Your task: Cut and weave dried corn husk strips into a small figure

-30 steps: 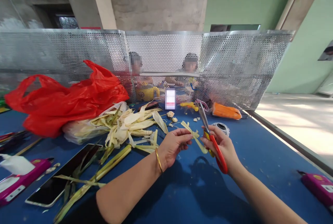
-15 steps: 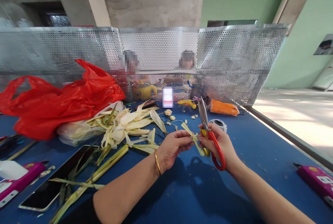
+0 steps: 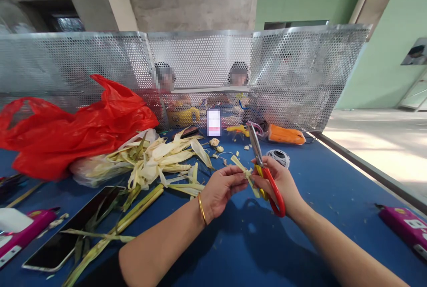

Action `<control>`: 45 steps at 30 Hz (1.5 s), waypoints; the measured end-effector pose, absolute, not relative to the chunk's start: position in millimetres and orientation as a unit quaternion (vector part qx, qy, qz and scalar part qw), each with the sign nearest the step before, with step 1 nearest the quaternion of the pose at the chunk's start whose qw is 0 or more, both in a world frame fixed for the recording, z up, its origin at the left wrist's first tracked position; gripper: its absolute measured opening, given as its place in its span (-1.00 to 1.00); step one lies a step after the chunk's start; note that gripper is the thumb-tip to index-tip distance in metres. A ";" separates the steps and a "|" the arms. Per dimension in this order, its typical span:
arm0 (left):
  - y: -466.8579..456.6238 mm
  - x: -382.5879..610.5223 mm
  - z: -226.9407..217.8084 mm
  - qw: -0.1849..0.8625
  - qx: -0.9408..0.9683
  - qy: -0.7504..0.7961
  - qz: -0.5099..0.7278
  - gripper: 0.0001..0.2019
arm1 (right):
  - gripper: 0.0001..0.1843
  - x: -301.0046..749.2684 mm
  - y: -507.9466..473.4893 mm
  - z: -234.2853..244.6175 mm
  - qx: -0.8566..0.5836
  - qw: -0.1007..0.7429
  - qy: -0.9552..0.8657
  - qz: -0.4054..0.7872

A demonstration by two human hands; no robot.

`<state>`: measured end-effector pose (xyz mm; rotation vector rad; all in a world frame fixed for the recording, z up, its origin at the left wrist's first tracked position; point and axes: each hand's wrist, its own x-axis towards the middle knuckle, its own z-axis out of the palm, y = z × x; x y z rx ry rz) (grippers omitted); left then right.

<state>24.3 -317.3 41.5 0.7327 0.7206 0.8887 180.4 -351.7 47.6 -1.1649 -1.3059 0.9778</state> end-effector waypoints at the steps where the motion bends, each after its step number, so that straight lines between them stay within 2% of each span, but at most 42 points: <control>1: -317.1 24.1 41.2 0.778 0.343 0.331 0.409 -0.73 | -0.54 180.2 -352.0 47.7 -0.492 0.540 -0.548 0.408; 11: -318.1 23.3 40.3 0.747 0.377 0.371 0.402 -0.67 | -0.51 176.9 -351.2 47.1 -0.497 0.548 -0.531 0.413; 17: -314.3 21.3 41.3 0.711 0.401 0.406 0.411 -0.76 | -0.45 184.7 -349.7 54.8 -0.532 0.542 -0.534 0.371; 22: -305.4 14.8 45.7 0.723 0.384 0.403 0.408 -0.82 | -0.45 208.7 -352.5 74.0 -0.560 0.446 -0.597 0.361; 27: -295.0 8.8 45.5 0.736 0.380 0.388 0.405 -0.76 | -0.57 232.7 -351.4 73.7 -0.528 0.296 -0.710 0.359; 29: -290.1 6.5 43.3 0.738 0.392 0.369 0.407 -0.73 | -0.58 236.1 -351.1 70.6 -0.516 0.264 -0.732 0.359; 34: -282.7 2.4 39.3 0.747 0.406 0.333 0.408 -0.67 | -0.56 231.3 -352.5 67.5 -0.508 0.249 -0.735 0.374; 41: -283.8 1.2 39.4 0.763 0.416 0.331 0.367 -0.77 | -0.56 227.0 -354.3 69.2 -0.520 0.228 -0.718 0.403; 45: -282.6 1.4 37.4 0.766 0.410 0.332 0.367 -0.75 | -0.55 225.3 -356.0 69.3 -0.531 0.230 -0.698 0.421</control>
